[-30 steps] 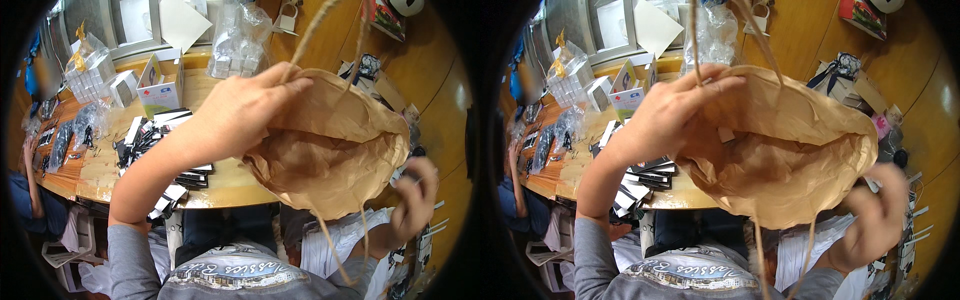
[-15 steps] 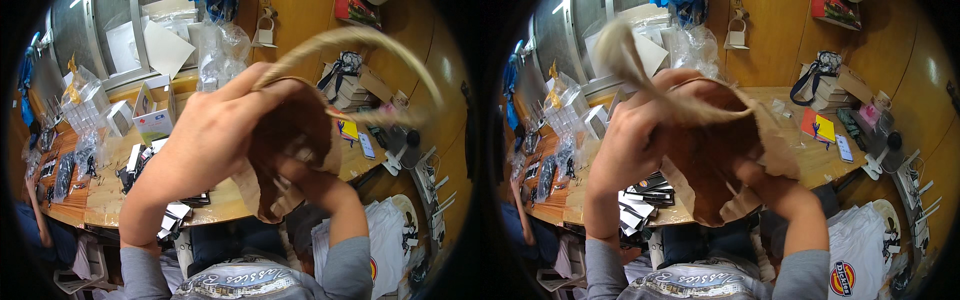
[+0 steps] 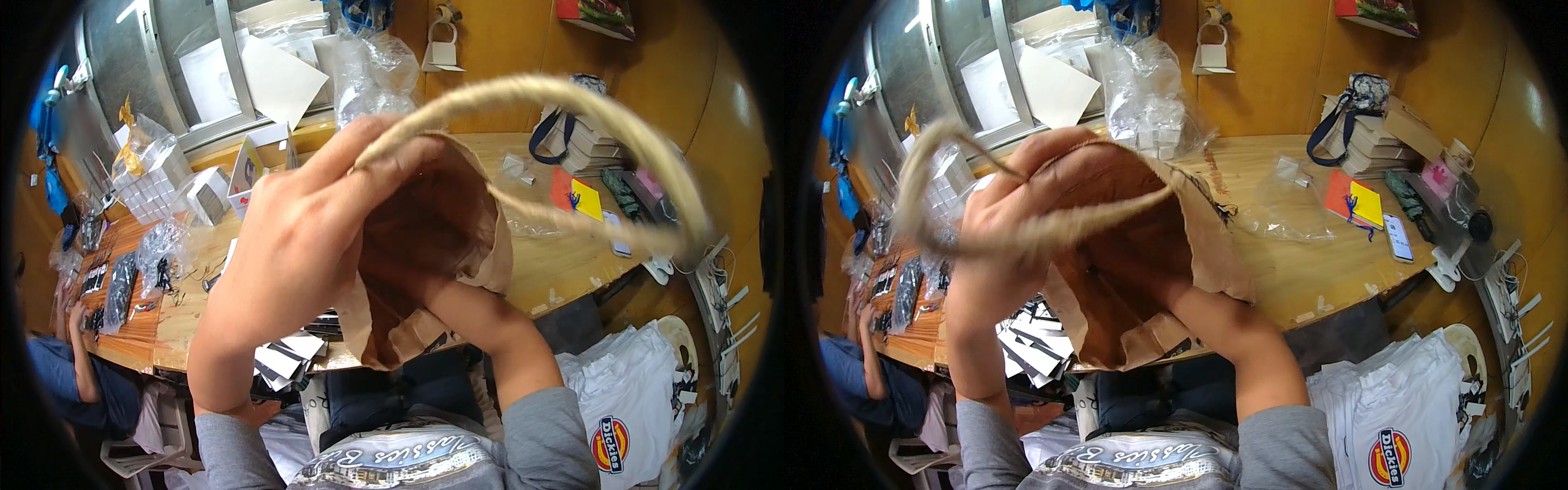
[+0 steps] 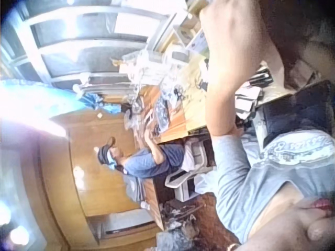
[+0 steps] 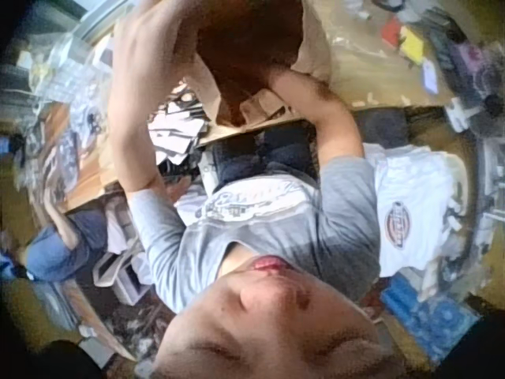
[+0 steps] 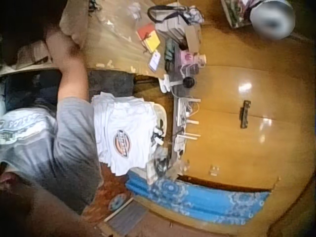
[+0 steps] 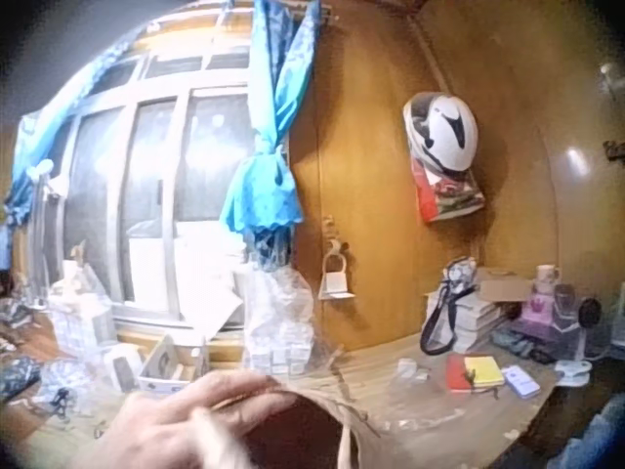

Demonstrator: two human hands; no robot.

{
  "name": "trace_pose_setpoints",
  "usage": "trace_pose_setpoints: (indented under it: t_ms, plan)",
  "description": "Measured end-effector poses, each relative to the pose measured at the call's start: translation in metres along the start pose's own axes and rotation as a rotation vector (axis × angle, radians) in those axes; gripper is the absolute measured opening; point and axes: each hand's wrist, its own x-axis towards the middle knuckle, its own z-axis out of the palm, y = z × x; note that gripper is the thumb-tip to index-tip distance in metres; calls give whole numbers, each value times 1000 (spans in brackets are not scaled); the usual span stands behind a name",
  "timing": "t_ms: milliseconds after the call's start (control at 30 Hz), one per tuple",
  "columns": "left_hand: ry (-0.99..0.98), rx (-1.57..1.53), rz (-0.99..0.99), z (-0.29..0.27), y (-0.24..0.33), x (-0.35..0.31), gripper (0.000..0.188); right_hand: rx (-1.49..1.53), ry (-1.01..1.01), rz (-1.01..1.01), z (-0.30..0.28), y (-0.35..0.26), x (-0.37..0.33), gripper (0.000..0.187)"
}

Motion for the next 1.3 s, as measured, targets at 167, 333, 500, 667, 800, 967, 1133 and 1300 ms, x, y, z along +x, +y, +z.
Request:
trace_pose_setpoints:
  t_ms: [167,333,500,667,800,967,1133,1300]
  plan:
    - [-40,175,-65,11,-24,7,53,196,42,-31,-26,-5,-8,35]
    - [29,240,-144,21,-59,13,56,355,247,227,-121,-40,-48,40]
    - [-118,73,-152,29,-69,23,34,713,346,65,-150,-44,-61,30]
    - [-52,-98,-160,43,-74,25,15,828,410,25,-151,-40,-59,28]
    - [-103,-136,-251,35,-72,27,15,820,428,-14,-147,-41,-54,27]
    - [-17,-170,-214,35,-81,22,17,879,388,-57,-143,-45,-51,24]
    - [-81,-110,-304,30,-76,24,17,866,401,-67,-140,-48,-50,25]
    - [-3,-52,-367,39,-71,22,31,818,445,-98,-138,-51,-48,23]
